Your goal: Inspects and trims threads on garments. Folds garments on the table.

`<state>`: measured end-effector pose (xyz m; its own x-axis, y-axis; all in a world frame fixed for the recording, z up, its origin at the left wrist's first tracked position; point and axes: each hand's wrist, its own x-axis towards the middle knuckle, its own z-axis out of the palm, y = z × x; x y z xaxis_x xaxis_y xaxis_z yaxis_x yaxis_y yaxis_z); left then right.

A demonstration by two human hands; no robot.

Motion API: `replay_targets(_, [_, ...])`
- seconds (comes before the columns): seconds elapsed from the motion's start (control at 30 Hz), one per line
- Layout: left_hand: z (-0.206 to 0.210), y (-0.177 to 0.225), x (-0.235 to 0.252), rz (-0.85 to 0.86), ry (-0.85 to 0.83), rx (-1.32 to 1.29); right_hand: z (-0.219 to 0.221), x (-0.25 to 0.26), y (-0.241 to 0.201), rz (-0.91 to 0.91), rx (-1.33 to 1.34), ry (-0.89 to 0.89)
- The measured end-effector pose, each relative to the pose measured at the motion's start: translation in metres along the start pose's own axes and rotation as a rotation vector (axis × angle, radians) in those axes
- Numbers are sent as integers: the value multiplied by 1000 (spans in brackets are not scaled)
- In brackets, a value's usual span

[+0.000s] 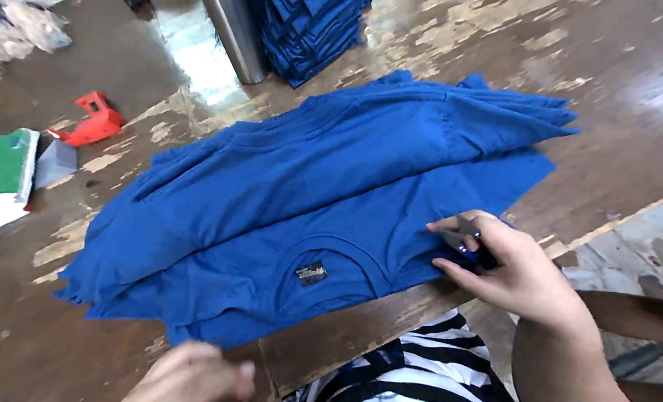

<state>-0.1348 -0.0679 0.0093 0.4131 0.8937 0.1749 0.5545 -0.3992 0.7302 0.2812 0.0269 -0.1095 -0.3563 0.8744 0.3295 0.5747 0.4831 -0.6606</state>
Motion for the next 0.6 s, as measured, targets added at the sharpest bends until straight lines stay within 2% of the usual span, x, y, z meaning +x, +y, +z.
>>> replay_targets(0.13, [28,-42,23,-167,165,572,-1,27,-10,-95,-148,-51])
replay_targets(0.2, [26,-57,39,-159,219,694,-19,54,-17,-165,-169,14])
replay_targets(0.3, [-22,-55,74,-101,325,758,-50,112,-23,-207,-177,113])
replay_targets(0.37, [-51,-61,111,-154,344,766,-55,160,-12,-169,-162,116])
replay_targets(0.43, [-64,-91,149,-187,273,737,-38,205,15,-121,-196,80])
replay_targets(0.53, [-55,-168,173,-190,243,638,3,239,58,-5,-309,-99])
replay_targets(0.6, [-53,-181,177,-293,229,622,13,247,67,36,-365,-159])
